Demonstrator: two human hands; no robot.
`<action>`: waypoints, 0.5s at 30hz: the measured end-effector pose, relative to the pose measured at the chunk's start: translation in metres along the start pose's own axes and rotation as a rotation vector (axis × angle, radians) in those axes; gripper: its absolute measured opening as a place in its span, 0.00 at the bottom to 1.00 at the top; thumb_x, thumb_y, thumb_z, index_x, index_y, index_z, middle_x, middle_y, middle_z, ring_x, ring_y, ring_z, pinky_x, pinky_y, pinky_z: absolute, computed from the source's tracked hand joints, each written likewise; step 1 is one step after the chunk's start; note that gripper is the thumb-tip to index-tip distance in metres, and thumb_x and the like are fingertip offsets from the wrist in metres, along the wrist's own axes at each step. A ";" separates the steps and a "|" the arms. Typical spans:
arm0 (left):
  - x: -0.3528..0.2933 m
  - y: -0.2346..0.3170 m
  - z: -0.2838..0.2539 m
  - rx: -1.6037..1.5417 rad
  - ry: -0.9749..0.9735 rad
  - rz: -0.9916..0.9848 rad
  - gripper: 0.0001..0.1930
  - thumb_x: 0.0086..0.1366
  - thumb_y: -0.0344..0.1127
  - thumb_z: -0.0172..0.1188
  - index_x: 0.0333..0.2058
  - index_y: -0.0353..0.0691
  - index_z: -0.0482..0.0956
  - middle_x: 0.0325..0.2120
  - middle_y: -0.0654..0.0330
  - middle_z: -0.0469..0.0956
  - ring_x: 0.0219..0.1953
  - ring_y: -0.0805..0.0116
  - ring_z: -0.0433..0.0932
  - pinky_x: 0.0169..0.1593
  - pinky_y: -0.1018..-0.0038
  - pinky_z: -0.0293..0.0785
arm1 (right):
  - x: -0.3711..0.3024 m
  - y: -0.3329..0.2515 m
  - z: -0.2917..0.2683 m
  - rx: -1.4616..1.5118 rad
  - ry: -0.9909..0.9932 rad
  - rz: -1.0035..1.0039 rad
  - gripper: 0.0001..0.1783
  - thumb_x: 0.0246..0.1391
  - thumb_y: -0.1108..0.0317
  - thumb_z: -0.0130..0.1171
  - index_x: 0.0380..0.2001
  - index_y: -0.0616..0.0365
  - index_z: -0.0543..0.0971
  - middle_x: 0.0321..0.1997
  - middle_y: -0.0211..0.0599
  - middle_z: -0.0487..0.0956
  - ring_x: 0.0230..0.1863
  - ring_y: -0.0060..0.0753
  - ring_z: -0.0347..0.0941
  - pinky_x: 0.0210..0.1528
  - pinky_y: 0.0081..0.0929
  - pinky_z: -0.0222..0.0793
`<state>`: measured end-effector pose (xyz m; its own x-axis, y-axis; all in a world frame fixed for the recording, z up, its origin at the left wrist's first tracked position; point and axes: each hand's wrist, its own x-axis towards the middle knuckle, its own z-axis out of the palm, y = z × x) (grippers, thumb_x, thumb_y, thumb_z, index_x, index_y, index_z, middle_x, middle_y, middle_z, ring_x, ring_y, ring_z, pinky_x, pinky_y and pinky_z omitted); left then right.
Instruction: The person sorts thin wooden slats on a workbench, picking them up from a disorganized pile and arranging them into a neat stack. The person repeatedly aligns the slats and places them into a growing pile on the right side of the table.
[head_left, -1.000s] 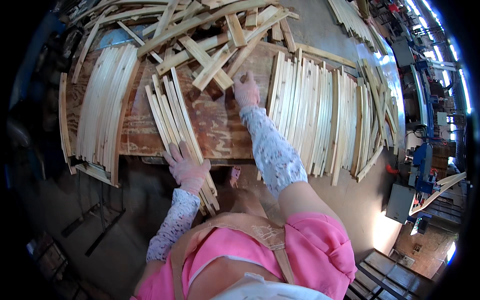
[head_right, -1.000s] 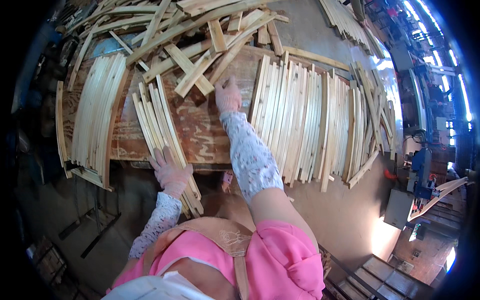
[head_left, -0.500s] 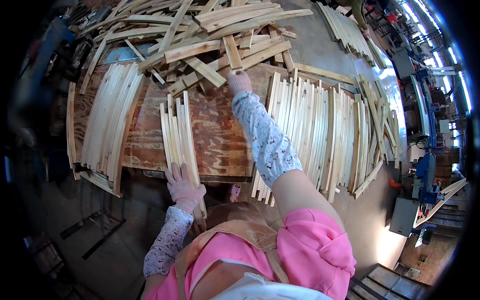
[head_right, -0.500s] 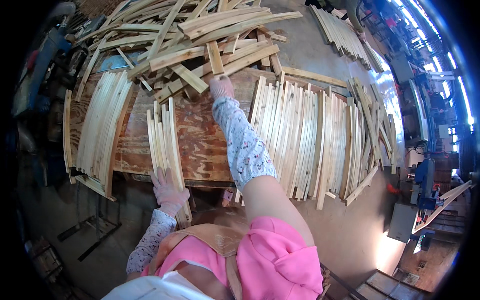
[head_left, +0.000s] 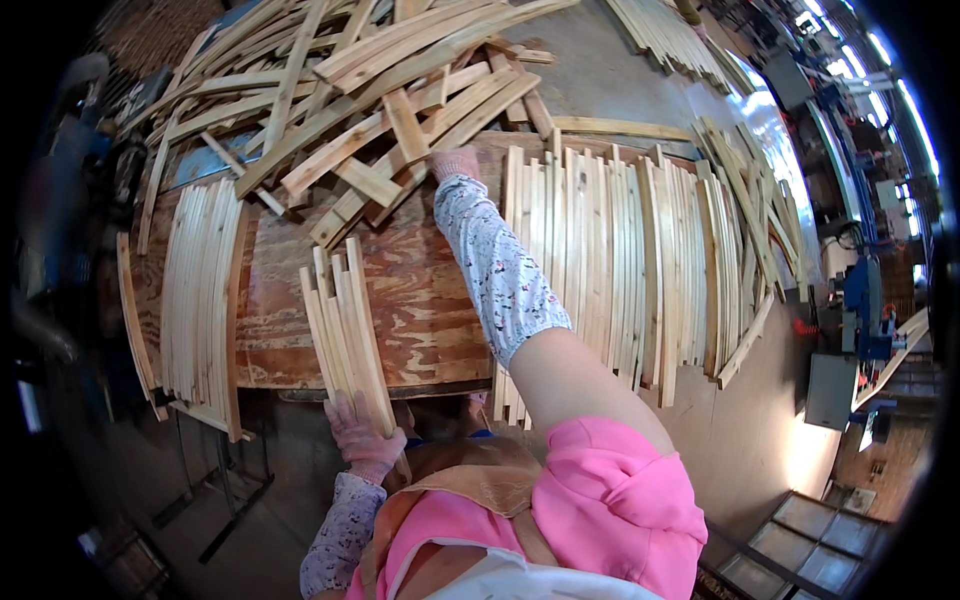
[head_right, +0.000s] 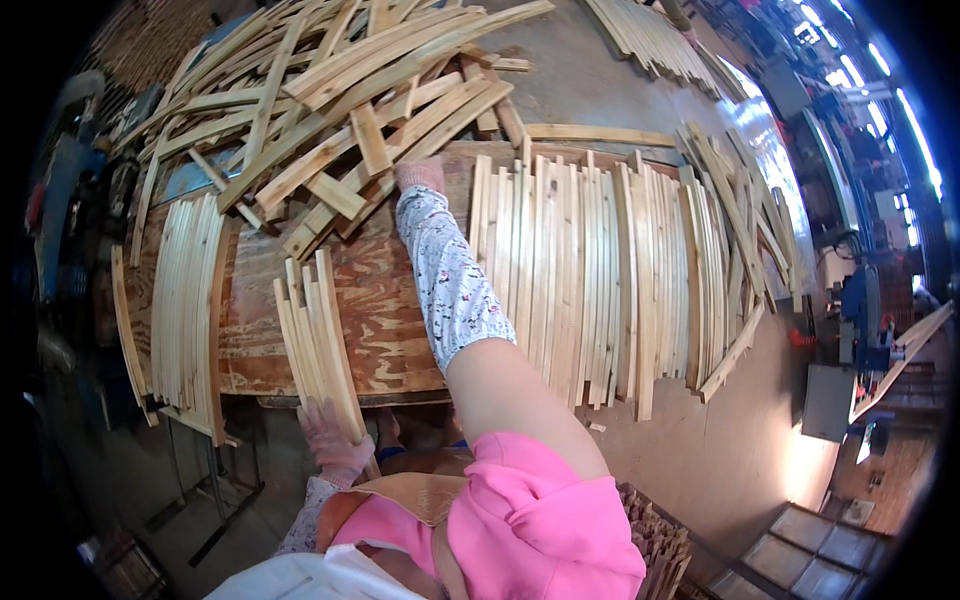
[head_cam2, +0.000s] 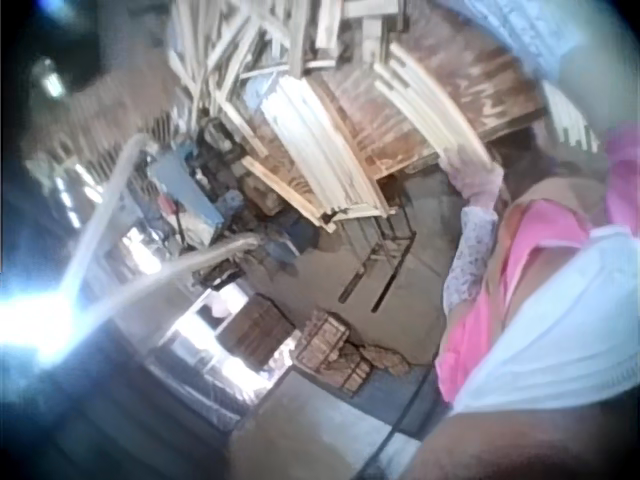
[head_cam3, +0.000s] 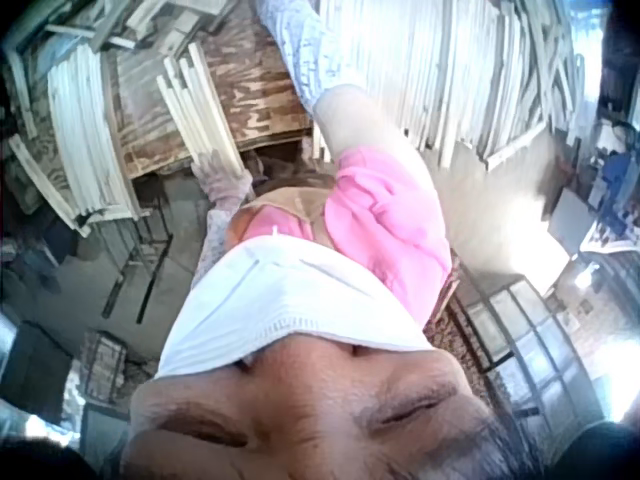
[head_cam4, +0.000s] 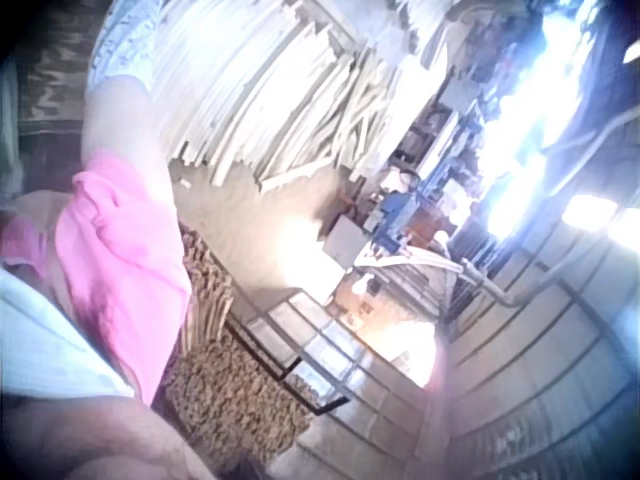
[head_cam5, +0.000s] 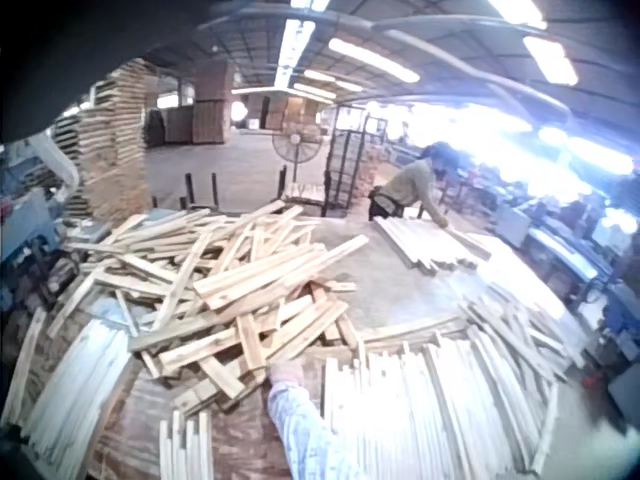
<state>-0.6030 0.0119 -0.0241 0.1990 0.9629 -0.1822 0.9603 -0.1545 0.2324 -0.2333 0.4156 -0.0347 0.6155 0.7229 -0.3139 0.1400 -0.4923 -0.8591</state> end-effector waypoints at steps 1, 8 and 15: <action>-0.002 0.001 -0.003 -0.002 -0.055 -0.037 0.55 0.47 0.54 0.72 0.73 0.39 0.63 0.75 0.38 0.51 0.77 0.26 0.44 0.78 0.42 0.48 | -0.004 -0.001 -0.004 -0.073 -0.063 0.110 0.29 0.53 0.60 0.69 0.54 0.65 0.78 0.54 0.60 0.85 0.58 0.59 0.81 0.63 0.43 0.74; 0.006 0.017 -0.010 0.038 -0.146 -0.125 0.53 0.47 0.49 0.72 0.73 0.42 0.63 0.76 0.40 0.50 0.79 0.28 0.41 0.79 0.46 0.49 | -0.084 0.008 -0.097 0.406 0.153 0.010 0.27 0.54 0.63 0.62 0.56 0.62 0.82 0.47 0.51 0.87 0.52 0.45 0.82 0.59 0.38 0.74; -0.001 0.004 0.025 0.085 0.043 -0.040 0.53 0.48 0.48 0.72 0.74 0.41 0.63 0.76 0.38 0.51 0.77 0.27 0.46 0.79 0.45 0.51 | -0.089 0.033 -0.414 -0.109 0.453 -0.244 0.20 0.63 0.65 0.57 0.55 0.60 0.82 0.40 0.43 0.86 0.46 0.38 0.83 0.49 0.33 0.78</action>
<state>-0.5945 0.0051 -0.0467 0.1532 0.9771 -0.1479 0.9808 -0.1321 0.1436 0.0374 0.1340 0.1322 0.8254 0.5524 0.1166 0.3856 -0.4008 -0.8311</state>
